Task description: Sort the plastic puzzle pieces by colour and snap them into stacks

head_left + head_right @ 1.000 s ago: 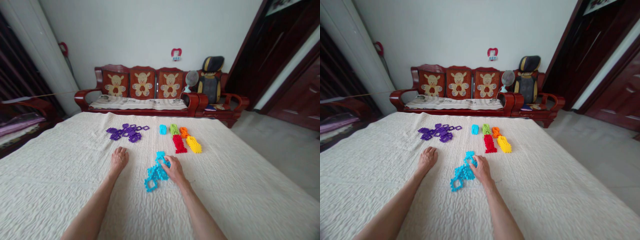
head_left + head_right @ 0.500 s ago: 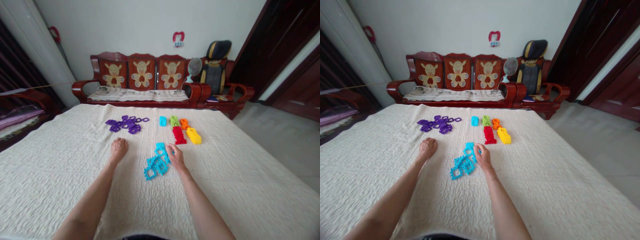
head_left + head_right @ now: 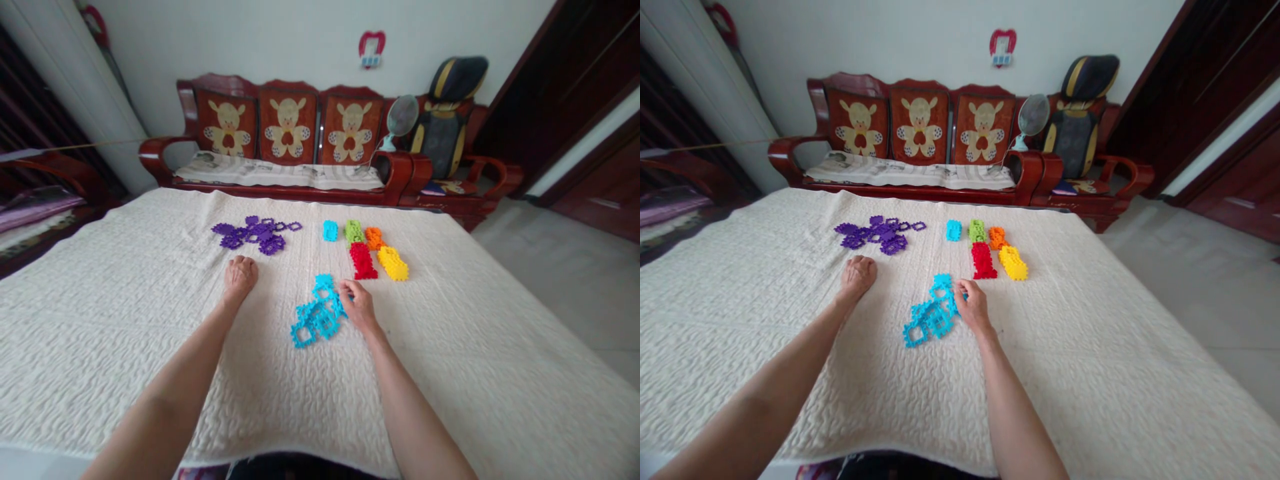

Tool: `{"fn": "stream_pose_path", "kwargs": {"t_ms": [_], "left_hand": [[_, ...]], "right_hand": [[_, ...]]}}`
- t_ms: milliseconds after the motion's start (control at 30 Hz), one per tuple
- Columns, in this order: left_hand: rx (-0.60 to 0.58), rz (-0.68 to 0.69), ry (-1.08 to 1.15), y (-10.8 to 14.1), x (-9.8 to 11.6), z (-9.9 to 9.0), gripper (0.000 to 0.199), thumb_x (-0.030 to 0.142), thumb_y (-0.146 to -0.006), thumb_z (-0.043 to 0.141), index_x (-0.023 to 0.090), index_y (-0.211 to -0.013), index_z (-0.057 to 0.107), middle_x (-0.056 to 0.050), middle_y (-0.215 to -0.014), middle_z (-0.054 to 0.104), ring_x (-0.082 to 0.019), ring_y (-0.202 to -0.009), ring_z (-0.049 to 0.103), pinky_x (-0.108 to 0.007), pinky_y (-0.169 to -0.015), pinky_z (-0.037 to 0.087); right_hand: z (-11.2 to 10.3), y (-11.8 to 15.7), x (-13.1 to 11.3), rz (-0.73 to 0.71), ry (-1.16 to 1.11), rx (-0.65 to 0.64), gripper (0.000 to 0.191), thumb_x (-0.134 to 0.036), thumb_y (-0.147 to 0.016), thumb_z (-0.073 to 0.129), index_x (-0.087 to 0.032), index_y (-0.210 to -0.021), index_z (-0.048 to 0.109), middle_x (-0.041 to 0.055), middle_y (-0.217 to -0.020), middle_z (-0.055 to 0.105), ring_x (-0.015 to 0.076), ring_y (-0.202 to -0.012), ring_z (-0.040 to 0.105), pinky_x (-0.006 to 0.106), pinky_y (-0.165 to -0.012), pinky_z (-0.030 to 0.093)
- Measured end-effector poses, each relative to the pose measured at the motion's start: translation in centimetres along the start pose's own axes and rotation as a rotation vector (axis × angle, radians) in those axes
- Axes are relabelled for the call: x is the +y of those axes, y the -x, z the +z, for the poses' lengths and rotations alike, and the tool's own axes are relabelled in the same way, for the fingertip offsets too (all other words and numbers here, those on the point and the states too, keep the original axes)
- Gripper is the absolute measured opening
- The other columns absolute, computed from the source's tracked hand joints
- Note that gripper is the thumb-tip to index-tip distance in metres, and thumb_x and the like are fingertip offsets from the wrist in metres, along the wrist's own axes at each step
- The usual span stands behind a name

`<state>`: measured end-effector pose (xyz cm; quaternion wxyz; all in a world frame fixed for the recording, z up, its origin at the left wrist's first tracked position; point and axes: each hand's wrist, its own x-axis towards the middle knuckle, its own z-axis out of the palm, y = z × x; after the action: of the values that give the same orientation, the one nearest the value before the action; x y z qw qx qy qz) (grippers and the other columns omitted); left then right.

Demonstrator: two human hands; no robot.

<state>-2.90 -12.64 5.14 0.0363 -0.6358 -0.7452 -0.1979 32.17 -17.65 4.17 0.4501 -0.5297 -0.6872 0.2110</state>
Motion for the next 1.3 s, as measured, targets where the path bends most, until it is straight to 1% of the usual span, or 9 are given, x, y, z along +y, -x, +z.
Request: {"fn": "stream_pose_path", "kwargs": {"t_ms": [133, 333, 433, 500, 667, 800, 967, 1133, 1300], "left_hand": [[0.022, -0.044, 0.000, -0.3, -0.1, -0.1, 0.035, 0.027, -0.095, 0.038, 0.016, -0.097, 0.071, -0.018, -0.109, 0.066, -0.032, -0.104, 0.057, -0.046, -0.091, 0.045], [0.028, -0.039, 0.010, -0.2, -0.2, 0.2, 0.036, 0.028, -0.095, 0.038, 0.018, -0.098, 0.072, -0.016, -0.110, 0.066, -0.031, -0.101, 0.058, -0.043, -0.089, 0.046], [0.028, -0.033, 0.008, -0.4, -0.4, 0.5, 0.036, 0.029, -0.095, 0.038, 0.019, -0.098, 0.072, -0.015, -0.108, 0.066, -0.030, -0.101, 0.058, -0.042, -0.089, 0.045], [0.024, -0.030, 0.002, -0.5, -0.5, 0.6, 0.037, 0.029, -0.095, 0.037, 0.019, -0.098, 0.072, -0.016, -0.106, 0.066, -0.030, -0.101, 0.057, -0.042, -0.089, 0.045], [0.032, -0.046, -0.015, -0.3, -0.2, 0.2, 0.037, 0.029, -0.095, 0.037, 0.018, -0.099, 0.072, -0.015, -0.107, 0.066, -0.030, -0.099, 0.058, -0.041, -0.085, 0.045], [0.035, -0.048, -0.004, -0.1, 0.0, 0.1, 0.036, 0.027, -0.095, 0.038, 0.017, -0.100, 0.072, -0.015, -0.108, 0.067, -0.029, -0.101, 0.058, -0.040, -0.088, 0.045], [0.007, 0.001, 0.048, -0.9, -1.1, -0.1, 0.034, 0.022, -0.093, 0.043, 0.014, -0.110, 0.071, -0.015, -0.117, 0.067, -0.028, -0.107, 0.059, -0.040, -0.095, 0.045], [0.038, -0.030, 0.027, -2.2, -3.2, -0.6, 0.034, 0.021, -0.093, 0.044, 0.013, -0.111, 0.071, -0.015, -0.118, 0.067, -0.028, -0.108, 0.060, -0.040, -0.096, 0.046], [0.063, -0.013, -0.029, -2.5, -4.3, 0.5, 0.035, 0.024, -0.095, 0.042, 0.013, -0.109, 0.072, -0.016, -0.116, 0.068, -0.030, -0.108, 0.060, -0.043, -0.099, 0.044]], "right_hand": [[0.1, -1.5, 0.2, -0.031, 0.122, -0.070, 0.028, -0.025, -0.082, 0.053, -0.022, -0.105, 0.068, 0.0073, -0.103, 0.073, 0.0188, -0.088, 0.068, 0.032, -0.083, 0.055], [0.2, -6.4, -1.1, -0.074, 0.371, -0.318, 0.038, -0.013, -0.072, 0.060, -0.020, -0.109, 0.069, 0.0098, -0.110, 0.071, 0.0206, -0.098, 0.066, 0.030, -0.087, 0.052], [0.2, -8.0, -1.9, -0.053, 0.454, -0.479, 0.034, -0.009, -0.066, 0.061, -0.021, -0.096, 0.072, 0.0075, -0.102, 0.072, 0.0197, -0.090, 0.066, 0.026, -0.079, 0.051], [0.2, -8.6, -2.2, -0.035, 0.467, -0.526, 0.030, -0.007, -0.062, 0.061, -0.022, -0.086, 0.072, 0.0060, -0.098, 0.072, 0.0183, -0.083, 0.066, 0.024, -0.072, 0.050], [0.2, -9.3, -2.4, 0.034, 0.446, -0.537, 0.028, -0.006, -0.056, 0.065, -0.021, -0.079, 0.070, 0.0030, -0.086, 0.072, 0.0175, -0.075, 0.065, 0.022, -0.063, 0.046], [0.0, -9.2, -2.3, 0.112, 0.391, -0.554, 0.027, -0.011, -0.062, 0.066, -0.022, -0.087, 0.070, -0.0019, -0.073, 0.070, 0.0142, -0.065, 0.062, 0.021, -0.057, 0.043], [-1.2, -9.0, -2.2, 0.175, 0.268, -0.561, 0.025, -0.018, -0.073, 0.062, -0.017, -0.096, 0.071, -0.0012, -0.077, 0.070, 0.0126, -0.070, 0.061, 0.019, -0.060, 0.043], [-2.3, -9.5, -2.2, 0.178, 0.224, -0.441, 0.022, -0.016, -0.076, 0.057, -0.016, -0.092, 0.072, -0.0016, -0.077, 0.069, 0.0125, -0.071, 0.059, 0.020, -0.064, 0.042], [-2.0, -12.1, -1.7, 0.066, 0.300, -0.267, 0.025, -0.015, -0.081, 0.054, -0.018, -0.094, 0.074, 0.0012, -0.083, 0.072, 0.0152, -0.077, 0.062, 0.023, -0.072, 0.045]]}}
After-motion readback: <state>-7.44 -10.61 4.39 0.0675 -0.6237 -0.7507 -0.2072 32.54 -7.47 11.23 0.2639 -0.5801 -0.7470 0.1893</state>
